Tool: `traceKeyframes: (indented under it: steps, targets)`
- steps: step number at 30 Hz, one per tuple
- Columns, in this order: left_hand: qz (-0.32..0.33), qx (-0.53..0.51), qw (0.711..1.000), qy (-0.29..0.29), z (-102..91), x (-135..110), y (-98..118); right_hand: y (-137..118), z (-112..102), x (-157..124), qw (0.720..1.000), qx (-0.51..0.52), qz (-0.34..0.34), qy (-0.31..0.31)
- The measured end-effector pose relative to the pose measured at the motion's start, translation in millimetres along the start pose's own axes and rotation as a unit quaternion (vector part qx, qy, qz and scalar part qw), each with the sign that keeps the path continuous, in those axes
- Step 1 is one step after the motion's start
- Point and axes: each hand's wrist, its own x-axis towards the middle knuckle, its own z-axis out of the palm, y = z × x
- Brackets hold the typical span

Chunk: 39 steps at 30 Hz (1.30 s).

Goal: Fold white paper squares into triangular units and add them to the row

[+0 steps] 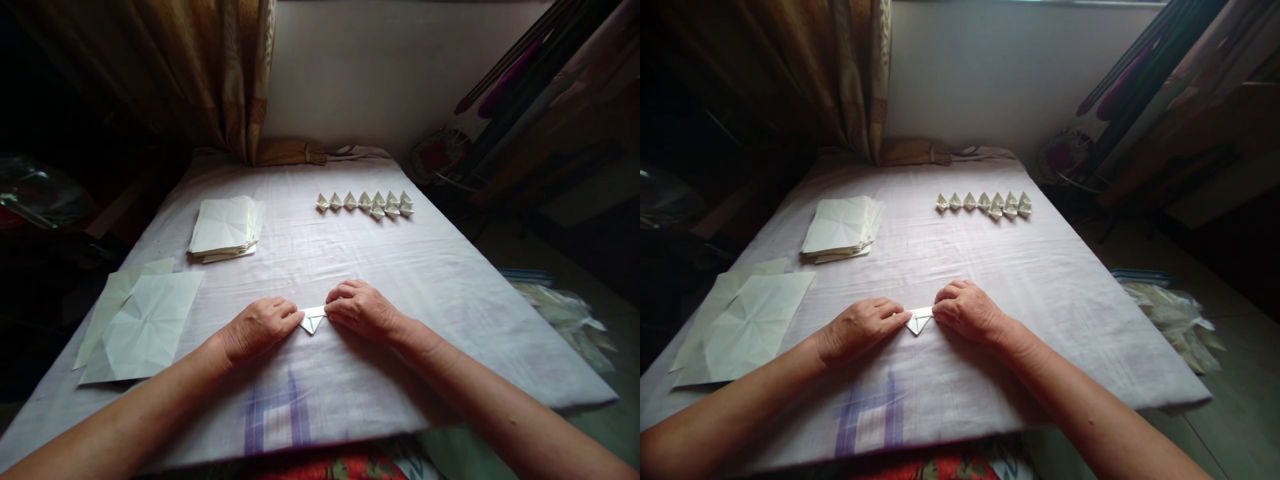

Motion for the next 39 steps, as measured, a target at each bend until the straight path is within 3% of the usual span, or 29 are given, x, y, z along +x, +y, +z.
traceKeyframes:
  steps: [4,7,12,16,19,21,24,27,30,32,34,39]
  targets:
    - [0.02,0.057,0.998,0.013,2.3,-1,5,-3,1,0,1.0,0.023,0.003,-0.001]
    - [-0.009,0.075,0.996,0.044,9.0,-4,8,-5,4,-2,1.0,0.021,0.0,0.009]
    - [-0.108,0.02,0.992,0.068,16.7,-3,11,-8,15,-4,0.997,-0.008,0.021,0.068]
    - [-0.232,-0.131,0.962,0.06,9.6,7,10,-14,21,4,0.989,0.038,0.119,0.082]
    - [-0.34,-0.251,0.905,0.043,1.3,17,5,-18,19,14,0.961,0.148,0.218,0.078]
    - [-0.397,-0.349,0.848,0.024,-2.3,24,-1,-17,16,22,0.934,0.215,0.272,0.089]
    - [-0.471,-0.514,0.716,0.03,-3.5,31,-8,-13,14,32,0.881,0.319,0.331,0.111]
    - [-0.523,-0.62,0.575,0.103,-1.5,36,-10,-8,14,41,0.823,0.42,0.357,0.133]
    - [-0.54,-0.67,0.483,0.16,3.0,42,-6,-6,16,49,0.792,0.463,0.368,0.149]
    - [-0.549,-0.685,0.444,0.178,6.8,48,-2,-7,18,53,0.787,0.469,0.369,0.156]
    - [-0.563,-0.681,0.424,0.199,10.3,54,0,-7,20,56,0.789,0.461,0.369,0.168]
    - [-0.575,-0.662,0.434,0.207,15.0,67,3,-6,27,55,0.8,0.416,0.385,0.199]
